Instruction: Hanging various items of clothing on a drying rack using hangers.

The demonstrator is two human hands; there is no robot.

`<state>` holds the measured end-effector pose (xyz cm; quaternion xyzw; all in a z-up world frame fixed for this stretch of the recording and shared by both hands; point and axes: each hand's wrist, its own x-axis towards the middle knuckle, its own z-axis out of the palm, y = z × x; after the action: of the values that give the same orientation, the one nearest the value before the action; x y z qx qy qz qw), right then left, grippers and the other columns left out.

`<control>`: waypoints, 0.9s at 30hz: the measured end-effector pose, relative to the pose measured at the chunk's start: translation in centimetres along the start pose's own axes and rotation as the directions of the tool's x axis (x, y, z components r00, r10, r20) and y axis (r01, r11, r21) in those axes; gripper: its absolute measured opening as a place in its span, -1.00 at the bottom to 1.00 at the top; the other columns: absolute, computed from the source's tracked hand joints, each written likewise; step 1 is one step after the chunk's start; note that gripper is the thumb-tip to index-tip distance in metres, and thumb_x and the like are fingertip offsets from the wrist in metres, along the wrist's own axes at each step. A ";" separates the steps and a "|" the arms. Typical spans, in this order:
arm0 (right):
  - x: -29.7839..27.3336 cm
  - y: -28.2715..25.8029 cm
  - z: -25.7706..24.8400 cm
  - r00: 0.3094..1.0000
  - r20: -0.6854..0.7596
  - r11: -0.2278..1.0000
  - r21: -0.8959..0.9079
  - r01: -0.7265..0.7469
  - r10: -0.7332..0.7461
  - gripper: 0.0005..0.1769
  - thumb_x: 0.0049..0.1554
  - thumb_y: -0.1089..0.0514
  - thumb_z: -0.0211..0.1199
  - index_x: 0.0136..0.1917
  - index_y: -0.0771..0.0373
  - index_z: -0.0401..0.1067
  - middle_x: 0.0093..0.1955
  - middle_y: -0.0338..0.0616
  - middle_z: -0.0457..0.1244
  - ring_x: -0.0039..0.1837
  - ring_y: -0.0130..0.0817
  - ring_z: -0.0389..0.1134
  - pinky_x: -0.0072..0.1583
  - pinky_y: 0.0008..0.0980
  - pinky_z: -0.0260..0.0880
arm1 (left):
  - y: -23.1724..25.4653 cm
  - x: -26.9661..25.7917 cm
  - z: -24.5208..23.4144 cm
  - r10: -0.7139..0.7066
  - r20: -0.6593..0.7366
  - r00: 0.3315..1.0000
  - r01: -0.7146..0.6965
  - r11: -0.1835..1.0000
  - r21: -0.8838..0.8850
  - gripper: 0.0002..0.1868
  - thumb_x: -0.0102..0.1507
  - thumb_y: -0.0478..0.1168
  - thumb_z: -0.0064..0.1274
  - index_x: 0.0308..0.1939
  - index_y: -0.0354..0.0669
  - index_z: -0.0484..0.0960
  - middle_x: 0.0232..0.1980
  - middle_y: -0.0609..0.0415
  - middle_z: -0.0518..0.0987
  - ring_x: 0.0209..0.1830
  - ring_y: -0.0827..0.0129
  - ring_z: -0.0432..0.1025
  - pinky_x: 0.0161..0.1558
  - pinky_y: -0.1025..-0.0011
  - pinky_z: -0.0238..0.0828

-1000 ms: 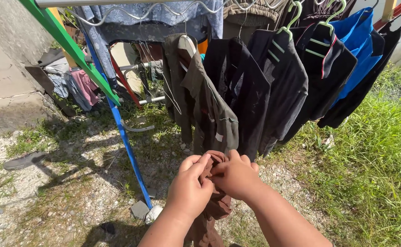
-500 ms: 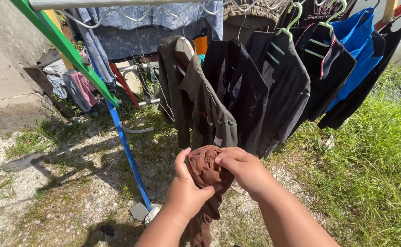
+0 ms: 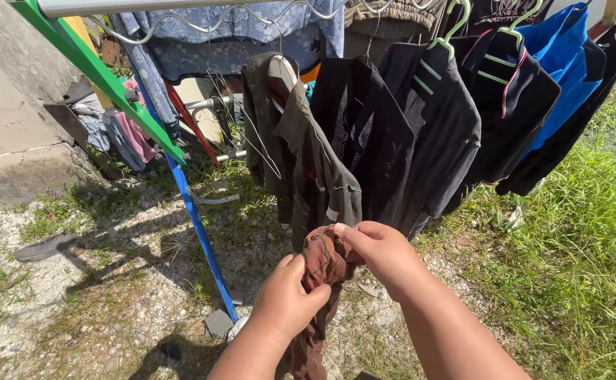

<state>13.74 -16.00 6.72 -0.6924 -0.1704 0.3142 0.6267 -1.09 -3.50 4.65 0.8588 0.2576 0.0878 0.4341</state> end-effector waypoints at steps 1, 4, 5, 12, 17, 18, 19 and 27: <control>0.1 0.1 0.3 0.999 -0.043 0.996 -0.080 -0.028 0.024 -0.65 0.18 -0.02 0.34 -0.25 0.31 0.48 -0.34 -0.29 0.23 -0.25 -0.50 0.16 -0.17 -0.43 0.17 | -0.1 0.0 0.0 0.052 -0.024 0.998 -0.053 0.997 -0.052 -0.56 0.04 -0.08 0.21 -0.03 -0.06 0.55 -0.10 0.13 0.51 -0.40 0.27 0.45 -0.24 0.27 0.44; 1.3 1.2 0.5 0.998 -0.058 0.989 -0.144 -0.037 0.029 -0.59 0.17 -0.07 0.36 -0.26 0.31 0.43 -0.35 -0.28 0.22 -0.30 -0.52 0.13 -0.24 -0.44 0.13 | -0.4 0.1 0.1 0.036 -0.007 0.999 -0.035 0.999 0.017 -0.56 0.07 -0.05 0.23 -0.04 -0.10 0.53 -0.06 0.09 0.49 -0.37 0.26 0.46 -0.22 0.25 0.44; 1.4 1.1 0.5 0.998 -0.054 0.989 -0.144 -0.036 0.028 -0.59 0.17 -0.07 0.36 -0.26 0.31 0.43 -0.35 -0.28 0.22 -0.30 -0.52 0.13 -0.24 -0.44 0.13 | -0.3 0.0 0.1 0.033 -0.011 0.999 -0.033 0.999 0.018 -0.56 0.07 -0.05 0.23 -0.04 -0.10 0.53 -0.06 0.09 0.49 -0.37 0.26 0.46 -0.22 0.25 0.44; 3.0 1.4 0.8 0.996 0.067 0.999 -0.001 -0.053 0.053 -0.75 0.19 0.02 0.30 -0.20 0.21 0.44 -0.30 -0.34 0.27 -0.25 -0.57 0.19 -0.20 -0.50 0.21 | -0.3 1.0 0.2 -0.008 -0.007 1.000 0.008 0.999 0.049 -0.48 0.05 -0.02 0.21 0.06 -0.01 0.51 0.07 0.14 0.50 -0.30 0.19 0.51 -0.18 0.22 0.47; 3.4 -0.6 -0.3 0.994 0.009 0.994 -0.020 0.106 -0.105 -0.87 0.19 0.06 0.28 -0.14 0.13 0.52 -0.23 -0.40 0.28 -0.15 -0.61 0.21 -0.08 -0.52 0.24 | -2.2 2.6 1.0 0.033 -0.059 0.998 -0.024 0.989 0.149 -0.38 0.07 0.06 0.29 0.05 -0.21 0.45 0.08 -0.06 0.53 0.01 0.04 0.50 -0.03 0.16 0.48; 3.3 -1.5 -1.0 0.993 -0.013 0.992 0.043 0.118 -0.118 -0.85 0.22 0.05 0.24 -0.12 0.13 0.49 -0.22 -0.38 0.28 -0.14 -0.58 0.22 -0.04 -0.47 0.25 | -2.2 2.7 0.9 -0.081 0.024 0.996 0.076 0.982 0.172 -0.31 0.09 0.15 0.29 0.08 -0.24 0.45 0.06 -0.07 0.55 0.03 0.09 0.53 0.01 0.17 0.50; 3.1 -2.3 -1.6 0.991 -0.036 0.986 0.105 0.129 -0.126 -0.83 0.25 0.03 0.19 -0.10 0.13 0.46 -0.20 -0.36 0.28 -0.12 -0.54 0.24 -0.01 -0.42 0.27 | -2.3 2.7 0.8 -0.197 0.107 0.975 0.172 0.964 0.203 -0.24 0.10 0.23 0.29 0.10 -0.27 0.46 0.05 -0.09 0.57 0.05 0.14 0.56 0.05 0.18 0.52; 2.3 -7.4 -9.4 0.895 -0.352 0.921 0.171 0.349 -0.274 -0.79 0.37 0.03 -0.02 -0.02 0.15 0.31 -0.10 -0.19 0.32 -0.07 -0.31 0.39 0.05 -0.20 0.46 | 0.1 3.1 -0.7 -0.175 0.043 0.984 0.169 0.979 0.115 -0.29 0.09 0.16 0.34 0.27 0.11 0.54 0.06 0.09 0.58 0.04 0.27 0.56 0.06 0.24 0.49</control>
<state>22.75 -20.57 13.60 -0.6206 -0.1378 0.1094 0.7642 1.34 -1.44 4.91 0.8579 0.3239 0.0127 0.3986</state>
